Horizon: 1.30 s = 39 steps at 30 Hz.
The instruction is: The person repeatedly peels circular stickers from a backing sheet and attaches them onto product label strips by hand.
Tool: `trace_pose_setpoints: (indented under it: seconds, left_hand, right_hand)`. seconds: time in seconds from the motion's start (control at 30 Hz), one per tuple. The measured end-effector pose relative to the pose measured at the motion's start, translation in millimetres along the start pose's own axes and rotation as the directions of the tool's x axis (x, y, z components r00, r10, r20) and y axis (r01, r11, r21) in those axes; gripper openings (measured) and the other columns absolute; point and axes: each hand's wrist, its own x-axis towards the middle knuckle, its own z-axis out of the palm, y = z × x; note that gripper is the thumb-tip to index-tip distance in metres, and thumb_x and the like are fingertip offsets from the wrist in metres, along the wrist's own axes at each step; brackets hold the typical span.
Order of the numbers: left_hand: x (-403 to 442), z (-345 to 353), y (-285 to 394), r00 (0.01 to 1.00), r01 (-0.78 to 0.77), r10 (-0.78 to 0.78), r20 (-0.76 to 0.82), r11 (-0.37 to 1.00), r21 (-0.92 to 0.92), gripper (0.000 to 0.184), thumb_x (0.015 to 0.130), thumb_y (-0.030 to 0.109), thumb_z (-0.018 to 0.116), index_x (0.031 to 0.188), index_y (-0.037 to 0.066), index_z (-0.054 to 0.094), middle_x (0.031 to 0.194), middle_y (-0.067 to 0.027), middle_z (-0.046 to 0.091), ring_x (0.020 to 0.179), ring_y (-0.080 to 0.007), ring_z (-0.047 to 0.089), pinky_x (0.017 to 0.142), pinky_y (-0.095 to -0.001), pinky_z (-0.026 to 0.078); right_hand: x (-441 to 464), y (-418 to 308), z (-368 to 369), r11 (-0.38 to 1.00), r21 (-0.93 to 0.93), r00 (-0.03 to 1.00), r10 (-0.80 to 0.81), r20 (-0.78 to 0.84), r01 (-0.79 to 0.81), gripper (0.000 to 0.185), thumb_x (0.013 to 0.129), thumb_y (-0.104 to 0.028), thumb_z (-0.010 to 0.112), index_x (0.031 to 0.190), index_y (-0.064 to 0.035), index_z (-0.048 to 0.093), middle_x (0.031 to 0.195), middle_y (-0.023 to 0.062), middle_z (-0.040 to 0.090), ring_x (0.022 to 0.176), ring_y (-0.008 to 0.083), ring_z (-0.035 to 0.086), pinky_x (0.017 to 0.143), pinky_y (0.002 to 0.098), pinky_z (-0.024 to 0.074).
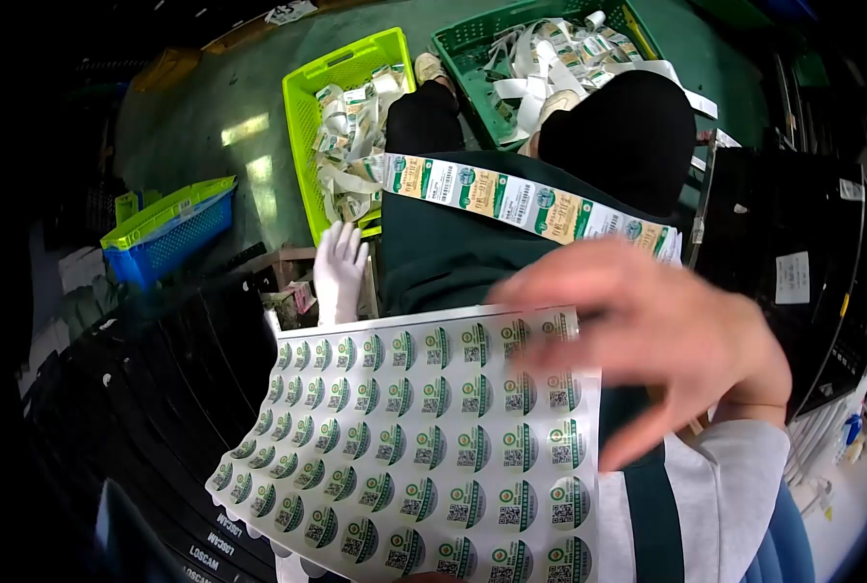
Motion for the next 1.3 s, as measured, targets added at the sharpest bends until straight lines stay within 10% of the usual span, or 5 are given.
trace_pose_setpoints:
  seconds: [0.17, 0.4, 0.6, 0.73, 1.3]
  left_hand:
    - [-37.8, 22.7, 53.1, 0.966, -0.246, 0.253, 0.052, 0.963, -0.112, 0.066, 0.095, 0.050, 0.035, 0.137, -0.001, 0.035, 0.142, -0.0187, 0.035, 0.133, -0.0291, 0.032, 0.110, -0.0422, 0.024]
    - [-70.7, 102.5, 85.5, 0.912, -0.262, 0.252, 0.323, 0.965, -0.012, 0.126, 0.061, 0.091, 0.036, 0.137, -0.009, 0.029, 0.131, -0.0198, 0.046, 0.122, -0.0253, 0.045, 0.107, -0.0404, 0.029]
    - [-56.0, 116.3, 74.9, 0.919, -0.376, 0.291, 0.264, 0.849, 0.371, 0.024, 0.084, 0.008, 0.063, 0.104, -0.006, 0.062, 0.093, -0.0083, 0.065, 0.082, -0.0112, 0.060, 0.075, -0.0225, 0.046]
    - [-55.0, 133.3, 72.0, 0.873, -0.479, 0.306, 0.380, 0.687, 0.546, 0.013, 0.081, 0.005, 0.066, 0.089, -0.005, 0.065, 0.082, -0.0071, 0.066, 0.072, -0.0087, 0.056, 0.065, -0.0224, 0.045]
    - [-24.3, 152.5, 51.1, 0.770, -0.631, 0.408, 0.490, 0.374, 0.679, 0.016, 0.088, 0.010, 0.052, 0.091, -0.003, 0.062, 0.077, -0.0120, 0.061, 0.068, -0.0181, 0.056, 0.063, -0.0293, 0.044]
  right_hand:
    - [42.4, 16.9, 34.3, 0.928, -0.025, 0.912, -0.370, -0.178, 0.372, 0.011, 0.083, -0.016, 0.063, 0.090, -0.0093, 0.069, 0.094, 0.0062, 0.065, 0.084, 0.0212, 0.061, 0.087, 0.0440, 0.0440]
    - [13.9, 104.0, 71.9, 0.744, 0.594, 0.597, 0.637, -0.489, -0.307, 0.019, 0.088, -0.008, 0.060, 0.103, 0.0021, 0.064, 0.093, 0.0021, 0.066, 0.086, 0.0077, 0.058, 0.080, 0.0244, 0.0465]
    - [4.3, 128.5, 64.7, 0.832, 0.474, 0.594, 0.543, -0.593, -0.287, 0.041, 0.083, -0.014, 0.068, 0.118, 0.0009, 0.054, 0.110, 0.0079, 0.060, 0.099, 0.0138, 0.056, 0.088, 0.0302, 0.0443]
    - [28.7, 104.2, 30.6, 0.896, -0.228, 0.782, 0.180, -0.596, -0.380, 0.064, 0.073, -0.018, 0.074, 0.129, -0.0043, 0.045, 0.121, 0.0118, 0.055, 0.107, 0.0233, 0.054, 0.092, 0.0367, 0.0429]
    - [96.7, 147.4, 49.5, 0.878, -0.284, 0.894, 0.280, -0.349, -0.385, 0.037, 0.088, -0.039, 0.059, 0.081, -0.0037, 0.048, 0.064, 0.0111, 0.051, 0.059, 0.0293, 0.052, 0.055, 0.0364, 0.0420]
